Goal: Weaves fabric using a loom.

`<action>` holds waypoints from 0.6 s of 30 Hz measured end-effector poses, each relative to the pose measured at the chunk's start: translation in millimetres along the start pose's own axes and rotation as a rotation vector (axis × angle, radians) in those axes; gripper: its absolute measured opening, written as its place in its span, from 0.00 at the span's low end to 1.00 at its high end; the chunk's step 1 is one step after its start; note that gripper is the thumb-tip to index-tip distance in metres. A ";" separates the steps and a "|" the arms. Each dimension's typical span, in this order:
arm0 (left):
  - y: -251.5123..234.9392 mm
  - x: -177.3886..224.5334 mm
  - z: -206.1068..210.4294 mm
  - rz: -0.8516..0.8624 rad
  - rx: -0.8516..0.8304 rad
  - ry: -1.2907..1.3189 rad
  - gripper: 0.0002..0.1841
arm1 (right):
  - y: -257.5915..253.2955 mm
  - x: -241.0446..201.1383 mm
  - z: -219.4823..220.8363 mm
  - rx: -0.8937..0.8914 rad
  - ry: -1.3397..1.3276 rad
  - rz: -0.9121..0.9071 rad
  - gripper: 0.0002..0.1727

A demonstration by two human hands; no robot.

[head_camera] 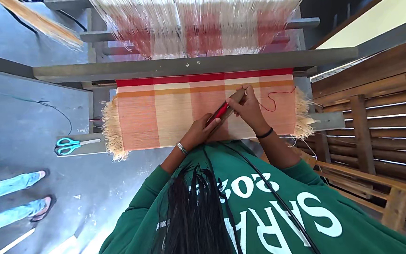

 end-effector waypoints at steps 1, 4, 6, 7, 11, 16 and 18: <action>-0.1 -0.2 1.5 -0.003 0.011 -0.003 0.25 | -0.4 1.2 -0.5 -0.001 0.033 -0.008 0.35; 1.7 2.4 0.2 -0.004 0.040 -0.023 0.23 | 0.2 5.1 -1.7 -0.006 0.094 -0.013 0.38; 1.4 3.2 1.9 0.009 0.047 -0.036 0.22 | 3.3 3.6 -3.2 -0.011 0.092 -0.006 0.37; 1.1 4.0 2.8 0.016 0.053 -0.042 0.22 | 5.6 1.8 -3.9 -0.016 0.071 0.015 0.36; -4.8 8.0 0.8 0.059 0.083 -0.063 0.25 | 3.1 6.9 -5.2 0.005 0.027 0.050 0.38; -5.6 27.6 -12.6 0.295 0.346 -0.281 0.18 | 4.0 18.5 1.3 -0.020 -0.045 0.026 0.40; -8.9 25.4 -9.3 0.404 0.365 -0.381 0.13 | -1.4 29.1 5.6 -0.015 -0.097 0.022 0.35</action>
Point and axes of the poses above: each hand's wrist, its own y-axis away from the middle knuckle, its own z-axis out of the palm, x = y × z, the point moved 6 cm from there along -y, towards the middle knuckle, and after that the axes turned 3 degrees about x, right-handed, at the moved point
